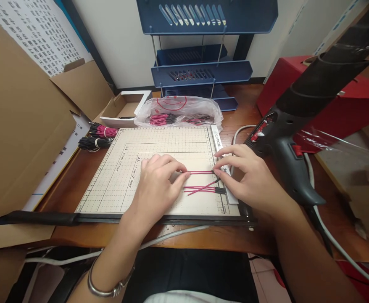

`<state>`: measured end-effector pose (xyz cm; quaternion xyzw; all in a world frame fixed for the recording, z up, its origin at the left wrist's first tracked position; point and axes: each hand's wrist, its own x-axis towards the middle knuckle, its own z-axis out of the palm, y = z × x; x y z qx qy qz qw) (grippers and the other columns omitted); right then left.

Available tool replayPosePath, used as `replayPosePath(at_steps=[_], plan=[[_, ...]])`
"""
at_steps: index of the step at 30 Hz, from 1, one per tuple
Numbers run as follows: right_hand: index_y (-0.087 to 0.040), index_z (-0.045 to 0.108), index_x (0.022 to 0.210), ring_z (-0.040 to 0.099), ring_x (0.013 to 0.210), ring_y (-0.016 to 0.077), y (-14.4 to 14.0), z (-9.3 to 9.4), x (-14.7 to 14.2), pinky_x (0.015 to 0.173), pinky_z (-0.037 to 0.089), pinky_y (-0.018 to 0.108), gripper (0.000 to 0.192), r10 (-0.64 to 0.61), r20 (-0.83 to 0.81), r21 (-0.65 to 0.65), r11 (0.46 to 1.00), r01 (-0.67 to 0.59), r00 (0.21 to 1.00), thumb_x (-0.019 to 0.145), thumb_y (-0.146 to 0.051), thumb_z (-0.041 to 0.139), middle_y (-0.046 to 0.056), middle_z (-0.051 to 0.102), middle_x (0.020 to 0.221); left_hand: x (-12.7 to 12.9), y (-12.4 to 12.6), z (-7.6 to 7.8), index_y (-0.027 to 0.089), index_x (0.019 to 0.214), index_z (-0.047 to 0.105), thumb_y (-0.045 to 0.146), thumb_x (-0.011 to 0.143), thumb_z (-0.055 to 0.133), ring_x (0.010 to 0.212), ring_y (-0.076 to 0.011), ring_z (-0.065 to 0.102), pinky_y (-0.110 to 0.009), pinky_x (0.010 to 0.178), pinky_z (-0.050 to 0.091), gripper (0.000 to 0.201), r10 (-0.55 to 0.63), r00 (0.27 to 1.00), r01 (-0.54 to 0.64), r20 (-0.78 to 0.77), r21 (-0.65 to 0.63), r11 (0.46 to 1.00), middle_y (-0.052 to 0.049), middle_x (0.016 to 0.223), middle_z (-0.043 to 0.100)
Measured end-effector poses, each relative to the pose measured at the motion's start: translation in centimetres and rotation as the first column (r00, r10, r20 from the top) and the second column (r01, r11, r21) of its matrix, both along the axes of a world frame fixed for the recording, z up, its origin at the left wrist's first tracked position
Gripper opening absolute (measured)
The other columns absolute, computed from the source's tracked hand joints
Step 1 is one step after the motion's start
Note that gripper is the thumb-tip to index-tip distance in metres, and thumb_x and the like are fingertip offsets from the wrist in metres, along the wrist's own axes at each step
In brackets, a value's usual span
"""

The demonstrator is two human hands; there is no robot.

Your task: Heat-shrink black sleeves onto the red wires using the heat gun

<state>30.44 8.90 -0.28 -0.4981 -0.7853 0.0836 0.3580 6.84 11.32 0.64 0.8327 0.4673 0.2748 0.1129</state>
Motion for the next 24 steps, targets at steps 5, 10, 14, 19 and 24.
replayPosePath(at_steps=[5, 10, 14, 19, 24], plan=[[-0.024, 0.070, 0.088, 0.051, 0.125, 0.0245, -0.6, 0.5, 0.4, 0.108, 0.039, 0.049, 0.004, 0.089, 0.043, -0.091, 0.992, -0.085, 0.995, 0.087, -0.021, 0.066, 0.005, 0.060, 0.128, 0.3, -1.5, 0.8, 0.024, 0.087, 0.073, 0.026, 0.093, 0.071, 0.090, -0.0217, 0.059, -0.041, 0.083, 0.036, 0.007, -0.048, 0.998, 0.050, 0.035, -0.035, 0.998, 0.001, 0.093, 0.071], [-0.025, 0.070, 0.080, 0.048, 0.133, 0.0247, -0.4, 0.1, 0.5, 0.114, 0.034, 0.051, 0.010, 0.112, 0.071, -0.092, 0.990, -0.105, 0.991, 0.089, -0.023, 0.066, 0.002, 0.058, 0.132, 0.1, -2.4, 0.9, 0.026, 0.094, 0.074, 0.028, 0.096, 0.068, 0.094, -0.0215, 0.060, -0.042, 0.085, 0.035, 0.007, -0.098, 0.995, 0.098, 0.009, -0.096, 0.991, 0.001, 0.097, 0.071], [-0.025, 0.070, 0.084, 0.048, 0.133, 0.0237, -0.2, 0.0, 0.5, 0.114, 0.035, 0.050, 0.010, 0.102, 0.040, -0.056, 0.993, -0.099, 0.994, 0.093, -0.024, 0.065, 0.001, 0.061, 0.129, -0.4, -2.2, 0.6, 0.027, 0.104, 0.075, 0.029, 0.096, 0.068, 0.097, -0.0222, 0.059, -0.042, 0.086, 0.037, 0.011, -0.090, 0.996, 0.090, -0.006, -0.074, 0.993, 0.000, 0.102, 0.072], [-0.026, 0.067, 0.092, 0.058, 0.116, 0.0192, 0.0, 0.0, 0.6, 0.112, 0.035, 0.048, 0.004, 0.109, 0.019, 0.017, 0.994, -0.109, 0.994, 0.095, -0.024, 0.064, 0.000, 0.069, 0.107, -0.6, -1.5, 0.5, 0.027, 0.099, 0.078, 0.025, 0.097, 0.067, 0.092, -0.0213, 0.059, -0.041, 0.084, 0.038, 0.011, -0.085, 0.996, 0.086, 0.022, -0.005, 0.996, 0.000, 0.100, 0.075], [-0.026, 0.068, 0.095, 0.061, 0.102, 0.0180, 0.1, -0.1, 0.4, 0.115, 0.031, 0.049, 0.004, 0.071, 0.042, 0.057, 0.996, -0.073, 0.997, 0.096, -0.025, 0.064, 0.000, 0.069, 0.094, -0.8, -1.3, 0.5, 0.029, 0.100, 0.079, 0.027, 0.098, 0.067, 0.089, -0.0203, 0.061, -0.040, 0.084, 0.038, 0.013, -0.115, 0.989, 0.120, 0.093, -0.048, 0.992, 0.001, 0.097, 0.077]])
